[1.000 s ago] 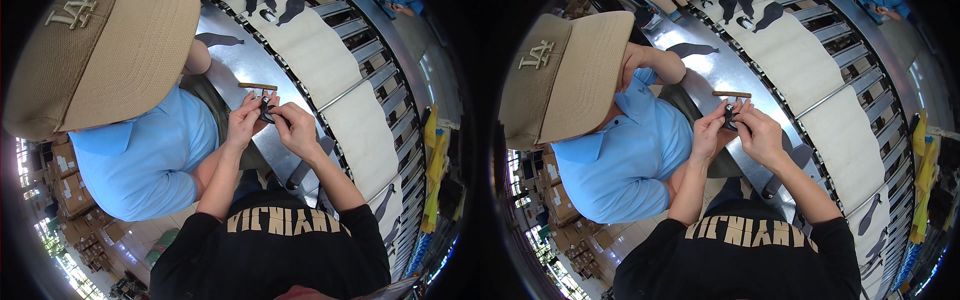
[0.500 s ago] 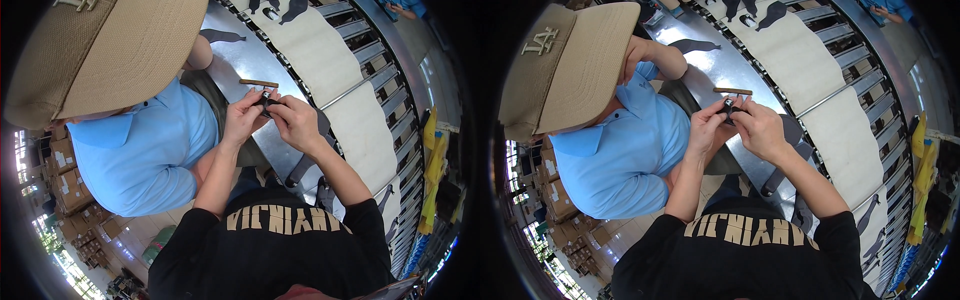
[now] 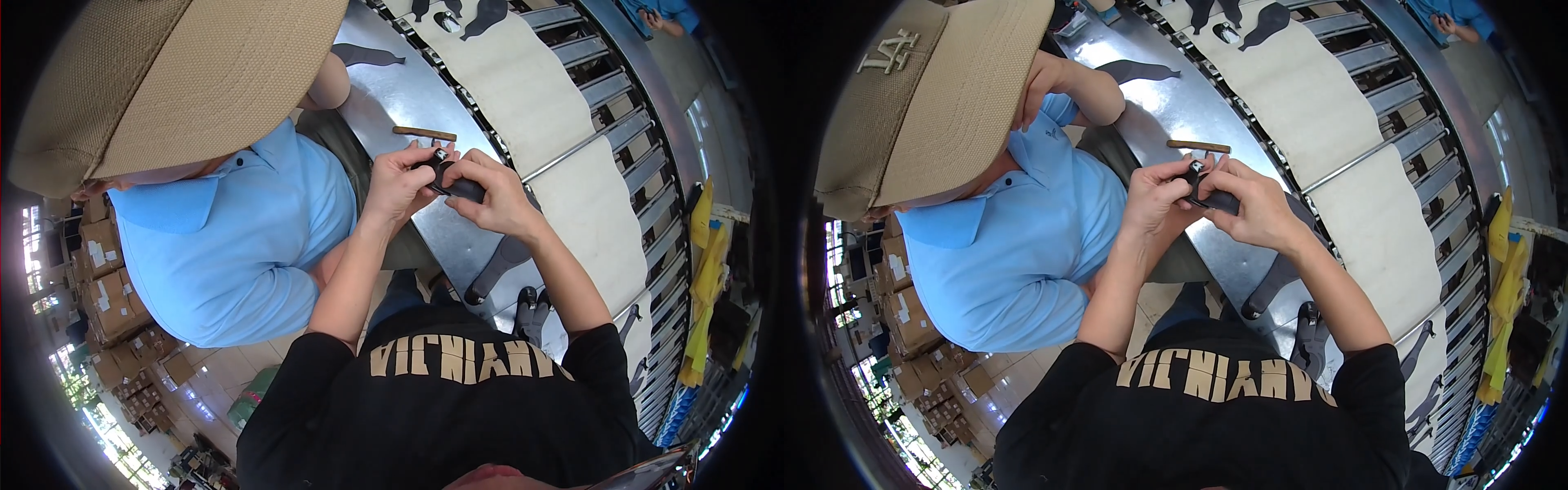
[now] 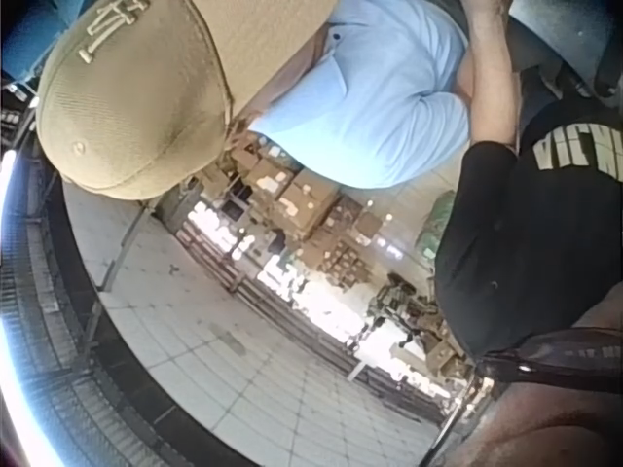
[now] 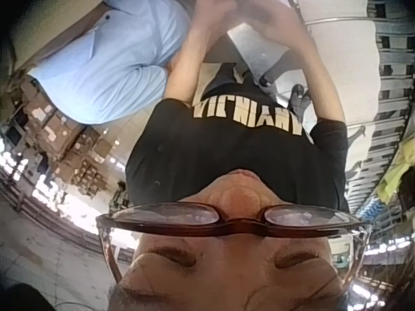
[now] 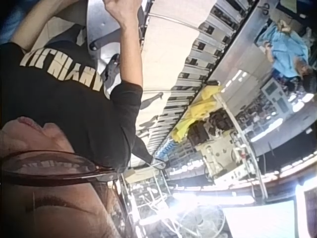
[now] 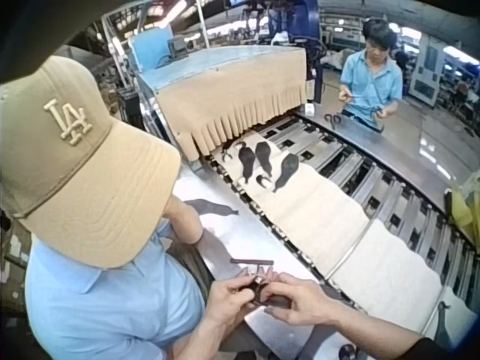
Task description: The recorder is assembling and inspecting shoe sole and upper components at a manufacturing conveyor belt, receiving guidance from another worker.
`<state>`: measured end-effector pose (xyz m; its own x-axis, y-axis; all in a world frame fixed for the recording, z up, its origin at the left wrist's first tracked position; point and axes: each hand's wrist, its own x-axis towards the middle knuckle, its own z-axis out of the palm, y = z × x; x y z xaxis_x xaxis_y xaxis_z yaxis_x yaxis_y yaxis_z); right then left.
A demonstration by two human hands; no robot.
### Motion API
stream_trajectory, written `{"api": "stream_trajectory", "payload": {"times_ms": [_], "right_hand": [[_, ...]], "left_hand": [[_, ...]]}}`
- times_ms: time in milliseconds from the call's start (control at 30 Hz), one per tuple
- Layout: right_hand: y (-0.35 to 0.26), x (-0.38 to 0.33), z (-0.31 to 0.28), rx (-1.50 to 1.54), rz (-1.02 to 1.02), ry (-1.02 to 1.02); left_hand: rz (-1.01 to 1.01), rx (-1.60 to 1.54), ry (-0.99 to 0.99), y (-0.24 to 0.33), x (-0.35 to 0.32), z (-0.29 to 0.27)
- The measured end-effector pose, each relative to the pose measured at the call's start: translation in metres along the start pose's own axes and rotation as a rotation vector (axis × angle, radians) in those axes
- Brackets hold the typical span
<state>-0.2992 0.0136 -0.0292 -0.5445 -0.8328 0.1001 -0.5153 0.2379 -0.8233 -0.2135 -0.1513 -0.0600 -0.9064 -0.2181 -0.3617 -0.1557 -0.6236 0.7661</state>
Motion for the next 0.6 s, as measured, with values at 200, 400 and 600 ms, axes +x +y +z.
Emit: {"api": "stream_trajectory", "payload": {"times_ms": [200, 400, 600], "right_hand": [[0.004, -0.005, 0.009, 0.019, 0.049, 0.033], [0.007, -0.005, 0.016, 0.001, -0.007, 0.111], [0.009, -0.007, 0.023, -0.224, -0.255, 0.271]], "left_hand": [[-0.007, 0.118, 0.069, 0.005, -0.003, 0.005], [-0.083, -0.069, 0.069, 0.007, 0.000, 0.007], [-0.179, -0.056, 0.032, 0.016, 0.000, 0.001]]}}
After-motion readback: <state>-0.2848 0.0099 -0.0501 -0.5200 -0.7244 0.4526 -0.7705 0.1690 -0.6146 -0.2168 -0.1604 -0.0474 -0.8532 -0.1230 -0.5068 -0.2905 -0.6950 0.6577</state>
